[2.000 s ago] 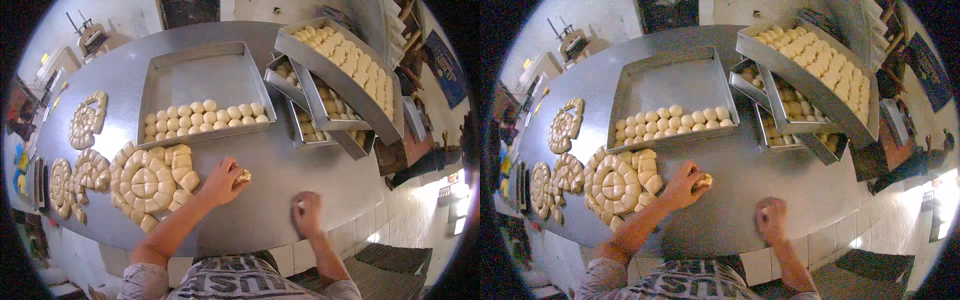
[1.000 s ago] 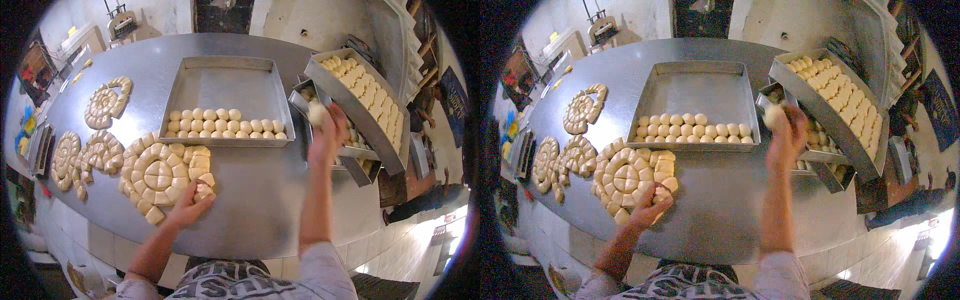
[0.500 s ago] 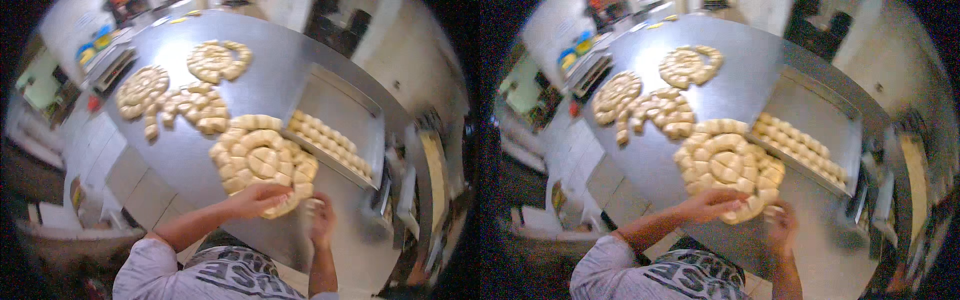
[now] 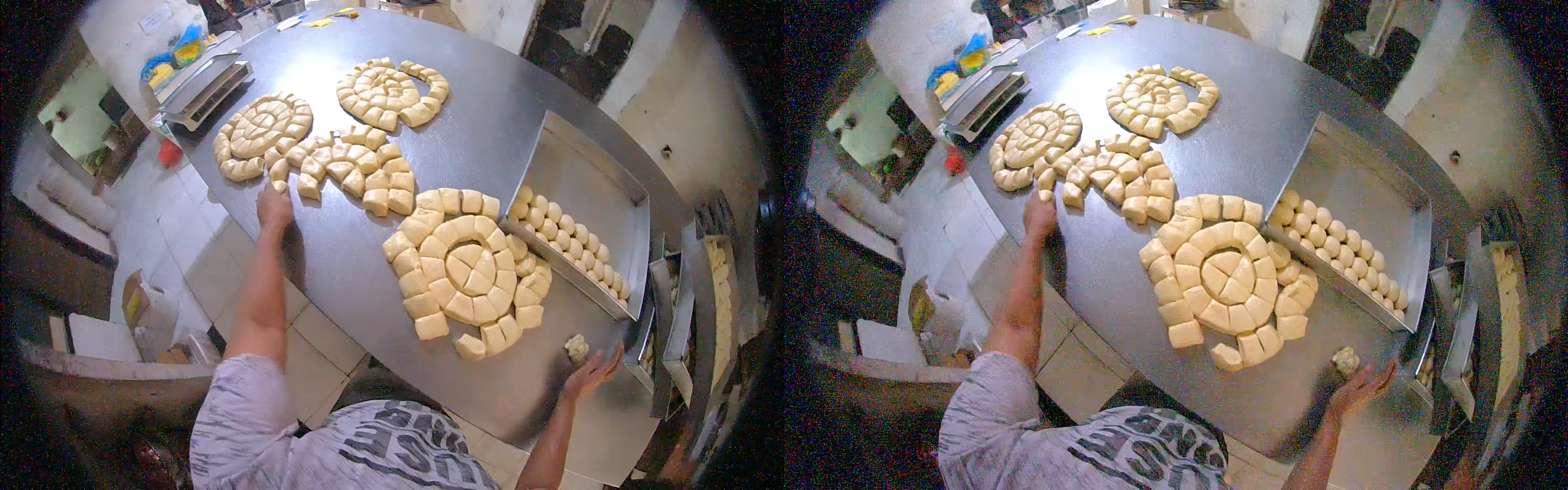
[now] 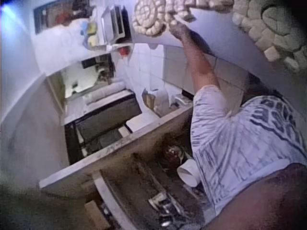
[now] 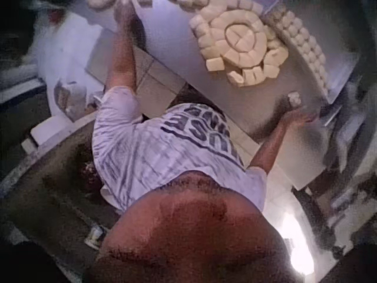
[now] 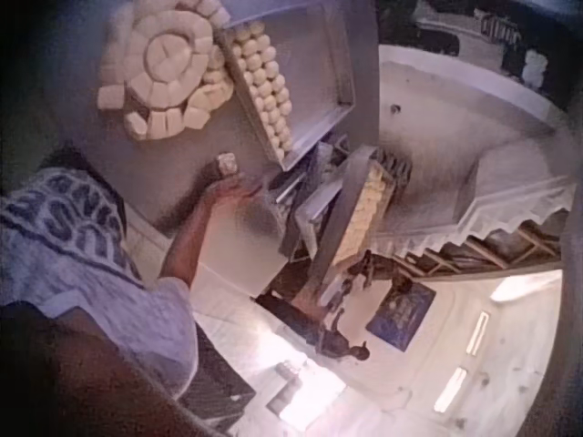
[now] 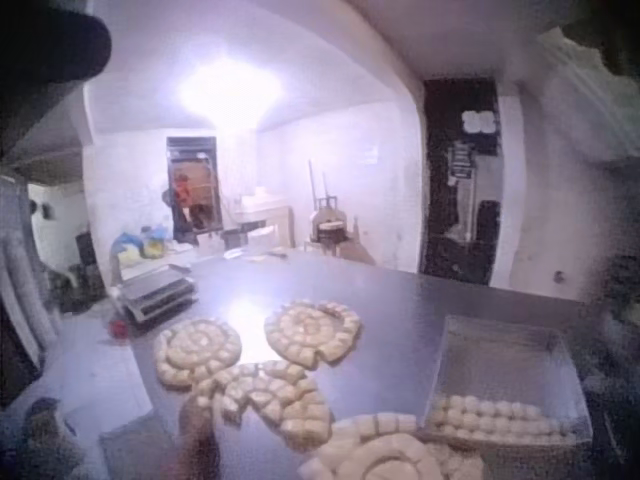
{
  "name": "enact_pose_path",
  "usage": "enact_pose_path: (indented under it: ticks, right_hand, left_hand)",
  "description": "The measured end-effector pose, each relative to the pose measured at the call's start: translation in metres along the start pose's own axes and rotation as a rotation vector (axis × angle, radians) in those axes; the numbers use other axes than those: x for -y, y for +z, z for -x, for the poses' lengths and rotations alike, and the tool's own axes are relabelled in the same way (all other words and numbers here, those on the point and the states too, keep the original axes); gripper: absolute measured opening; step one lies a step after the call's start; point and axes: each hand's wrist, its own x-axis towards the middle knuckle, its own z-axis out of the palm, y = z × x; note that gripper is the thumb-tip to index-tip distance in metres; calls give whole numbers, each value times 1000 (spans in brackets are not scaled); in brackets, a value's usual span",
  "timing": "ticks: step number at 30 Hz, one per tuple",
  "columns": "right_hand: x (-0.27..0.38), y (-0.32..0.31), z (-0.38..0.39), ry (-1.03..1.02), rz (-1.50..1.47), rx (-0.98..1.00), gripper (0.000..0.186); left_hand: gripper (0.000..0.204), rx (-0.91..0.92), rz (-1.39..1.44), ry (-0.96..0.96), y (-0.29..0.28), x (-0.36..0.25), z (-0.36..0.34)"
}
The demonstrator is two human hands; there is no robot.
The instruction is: The person shapes portions of dough by hand and places them into metal baking trays.
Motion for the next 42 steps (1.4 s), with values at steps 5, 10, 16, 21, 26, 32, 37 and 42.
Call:
enact_pose_path:
  ticks: [5, 10, 16, 21, 26, 32, 37, 42]
  right_hand:
    - [40, -20, 22, 74, -424, 230, 38]
    - [168, -7, 43, 581, -1125, 760, 47]
    - [64, -76, 37, 626, -731, 621, 26]
    - [-42, -160, 77, 70, 560, 535, 36]
    - [-72, -101, 24, 388, 522, 147, 37]
    - [-85, -138, 66, 307, 478, 458, 27]
    - [-106, -96, 18, 401, 344, 187, 28]
    - [-127, -136, 47, 244, 372, 292, 25]
  left_hand:
    - [26, 344, 937, 70, -65, -59, 123]
    - [53, 700, 1067, 943, -62, -171, 277]
    - [34, 935, 1064, 541, -45, -196, 290]
    - [19, 1015, 1259, 208, -47, -207, 292]
    - [25, 1155, 866, 577, -3, -221, 343]
    - [33, 1404, 756, 849, -27, -240, 358]
    - [39, 1294, 433, 1422, -23, -258, 414]
    - [46, 1280, 391, 1550, -17, -261, 427]
